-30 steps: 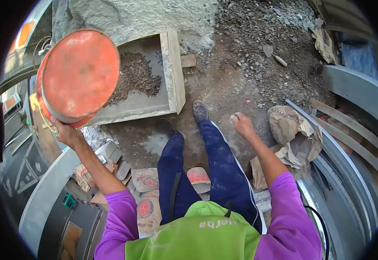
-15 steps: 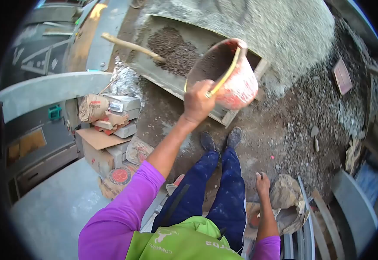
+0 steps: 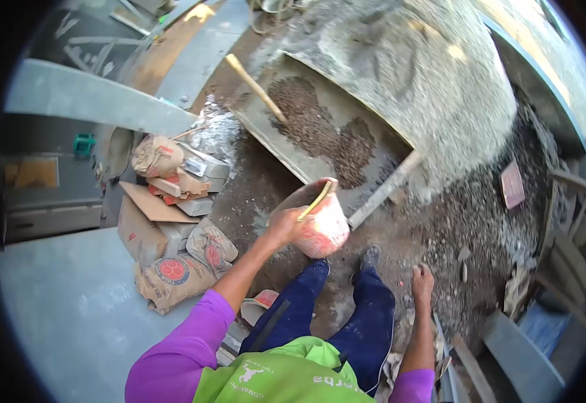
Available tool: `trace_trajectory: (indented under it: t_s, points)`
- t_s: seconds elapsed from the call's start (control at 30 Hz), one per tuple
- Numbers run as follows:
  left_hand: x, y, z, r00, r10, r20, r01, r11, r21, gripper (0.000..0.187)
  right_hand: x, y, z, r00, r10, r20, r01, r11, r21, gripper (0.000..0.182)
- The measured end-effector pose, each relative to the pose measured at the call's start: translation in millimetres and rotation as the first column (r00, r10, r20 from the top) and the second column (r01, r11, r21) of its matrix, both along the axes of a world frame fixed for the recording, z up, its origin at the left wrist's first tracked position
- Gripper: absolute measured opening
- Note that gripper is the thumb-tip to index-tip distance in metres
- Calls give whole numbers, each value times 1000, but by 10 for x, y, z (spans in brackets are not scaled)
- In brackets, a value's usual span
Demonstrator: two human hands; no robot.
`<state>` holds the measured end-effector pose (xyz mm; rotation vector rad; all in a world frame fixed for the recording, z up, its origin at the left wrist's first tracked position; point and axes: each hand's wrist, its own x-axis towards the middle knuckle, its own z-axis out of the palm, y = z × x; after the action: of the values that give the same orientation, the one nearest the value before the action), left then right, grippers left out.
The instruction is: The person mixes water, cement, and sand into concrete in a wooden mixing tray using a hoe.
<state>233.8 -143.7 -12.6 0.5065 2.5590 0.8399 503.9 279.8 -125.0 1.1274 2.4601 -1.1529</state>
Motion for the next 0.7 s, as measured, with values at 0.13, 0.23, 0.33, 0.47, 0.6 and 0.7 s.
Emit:
trace_trajectory:
  t_s: [0.13,0.23,0.33,0.47,0.6,0.7]
  points:
    - [365,-304,230,973,216,76,-209,974,-91,33,466,672,-72,979,-12,203,-5,996,84,44]
    - [825,-393,117,909,253,331,-165,948,-272,35,701,1144,-312,953,-19,302,-16,993,113,38]
    - [1448,-400,-47,788,401,468,-273,908,-318,44,1049,1816,-1057,935,2,354,-36,995,89,37]
    - [2077,-714,-320,827,521,212,-380,795,-473,42,1575,2651,-2037,872,4,490,-42,997,66,39]
    - [2145,-611,-14,777,620,104,-424,638,-642,36,1949,3548,-3109,808,-4,589,-88,988,128,40]
    - [2179,-861,10,822,570,12,-380,563,-734,34,1698,4031,-3261,801,-212,560,147,976,160,49]
